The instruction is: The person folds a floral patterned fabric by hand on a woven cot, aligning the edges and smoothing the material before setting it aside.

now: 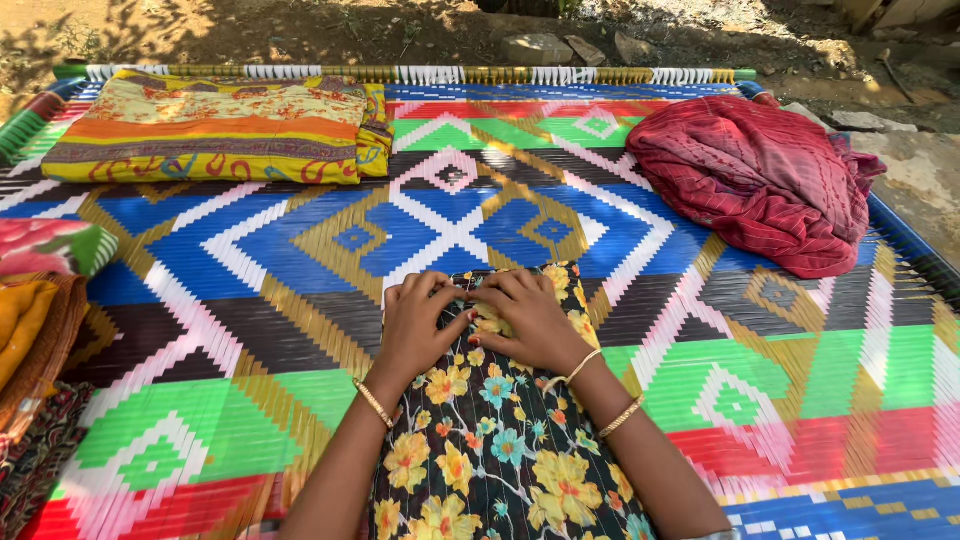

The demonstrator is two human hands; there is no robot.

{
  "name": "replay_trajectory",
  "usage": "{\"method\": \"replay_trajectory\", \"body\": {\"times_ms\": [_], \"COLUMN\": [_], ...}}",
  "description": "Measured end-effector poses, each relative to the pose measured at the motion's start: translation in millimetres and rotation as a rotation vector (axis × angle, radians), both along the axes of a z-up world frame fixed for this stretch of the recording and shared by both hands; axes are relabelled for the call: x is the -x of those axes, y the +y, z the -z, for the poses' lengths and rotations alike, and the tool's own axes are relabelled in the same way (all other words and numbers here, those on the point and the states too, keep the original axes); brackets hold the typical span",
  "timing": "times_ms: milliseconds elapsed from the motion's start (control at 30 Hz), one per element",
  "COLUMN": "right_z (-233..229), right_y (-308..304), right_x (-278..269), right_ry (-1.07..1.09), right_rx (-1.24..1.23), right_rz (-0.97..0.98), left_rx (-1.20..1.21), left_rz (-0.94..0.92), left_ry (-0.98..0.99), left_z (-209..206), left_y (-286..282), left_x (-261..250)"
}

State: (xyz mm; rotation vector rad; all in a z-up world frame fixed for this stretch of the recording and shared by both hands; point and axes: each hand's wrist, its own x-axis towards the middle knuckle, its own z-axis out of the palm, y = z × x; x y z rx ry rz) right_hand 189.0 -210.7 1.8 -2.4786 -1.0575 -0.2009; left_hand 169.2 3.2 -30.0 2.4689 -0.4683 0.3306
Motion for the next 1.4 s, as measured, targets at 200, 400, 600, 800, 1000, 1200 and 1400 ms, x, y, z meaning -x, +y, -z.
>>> {"method": "replay_trajectory", "body": {"times_ms": [200,400,600,800,1000,1200,1400], "right_z": [31,48,57,54,50,63,67], "right_y": [-18,-17,-20,-27,-46,-55,-54], "right_x": [-9,-15,-16,-28,-39,-43,-44], "right_ry": [0.003,0.000,-0.035,0.288,0.529,0.610,0.610], "right_rx": [-0.023,0.093,0.091,0.094,-0.011,-0.169,-0.170], "right_rz": [0.138,0.416,0.623,0.550,0.492,0.462,0.475], "left_rx": [0.031,-0.037,-0.137,-0.028,0.011,0.110,0.192], "left_rz": [-0.078,-0.157,-0.320,-0.448,-0.410,-0.295,-0.248], "left_ry": [-0.048,0.049,0.112,0.356,0.347,0.287,0.406], "left_z": [25,35,38,39,46,57,58], "left_y": [3,3,1,5,10,21,30], "left_x": [-6,-11,-16,-18,-21,-26,-29]}}
